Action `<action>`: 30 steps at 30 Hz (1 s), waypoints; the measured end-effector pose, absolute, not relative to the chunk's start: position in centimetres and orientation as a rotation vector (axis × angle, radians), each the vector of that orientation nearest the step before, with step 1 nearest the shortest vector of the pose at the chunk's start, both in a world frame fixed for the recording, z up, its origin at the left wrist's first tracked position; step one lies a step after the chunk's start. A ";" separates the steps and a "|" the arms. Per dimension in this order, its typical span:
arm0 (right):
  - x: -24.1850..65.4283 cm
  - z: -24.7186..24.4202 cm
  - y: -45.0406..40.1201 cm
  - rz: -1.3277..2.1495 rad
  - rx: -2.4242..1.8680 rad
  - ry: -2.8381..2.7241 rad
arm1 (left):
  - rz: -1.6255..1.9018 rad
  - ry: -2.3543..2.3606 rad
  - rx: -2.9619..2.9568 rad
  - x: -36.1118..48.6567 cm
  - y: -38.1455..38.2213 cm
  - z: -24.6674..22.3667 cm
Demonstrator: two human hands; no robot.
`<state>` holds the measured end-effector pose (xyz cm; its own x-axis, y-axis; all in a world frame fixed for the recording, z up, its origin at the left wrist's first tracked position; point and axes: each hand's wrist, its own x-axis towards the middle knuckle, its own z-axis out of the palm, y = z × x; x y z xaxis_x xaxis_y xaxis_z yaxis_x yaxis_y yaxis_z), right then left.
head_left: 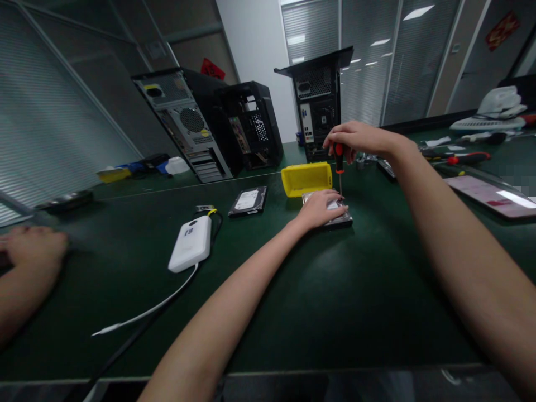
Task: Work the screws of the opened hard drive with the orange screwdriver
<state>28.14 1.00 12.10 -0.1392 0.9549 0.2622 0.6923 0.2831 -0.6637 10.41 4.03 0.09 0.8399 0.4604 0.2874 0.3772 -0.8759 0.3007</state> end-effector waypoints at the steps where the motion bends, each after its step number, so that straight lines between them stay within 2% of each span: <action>1: 28.1 12.1 1.0 0.528 -1.459 -1.904 | 0.523 0.643 2.786 10.4 4.0 0.1; 30: 28.1 11.6 1.0 0.332 -1.456 -1.972 | 0.537 0.624 2.797 10.5 4.0 0.1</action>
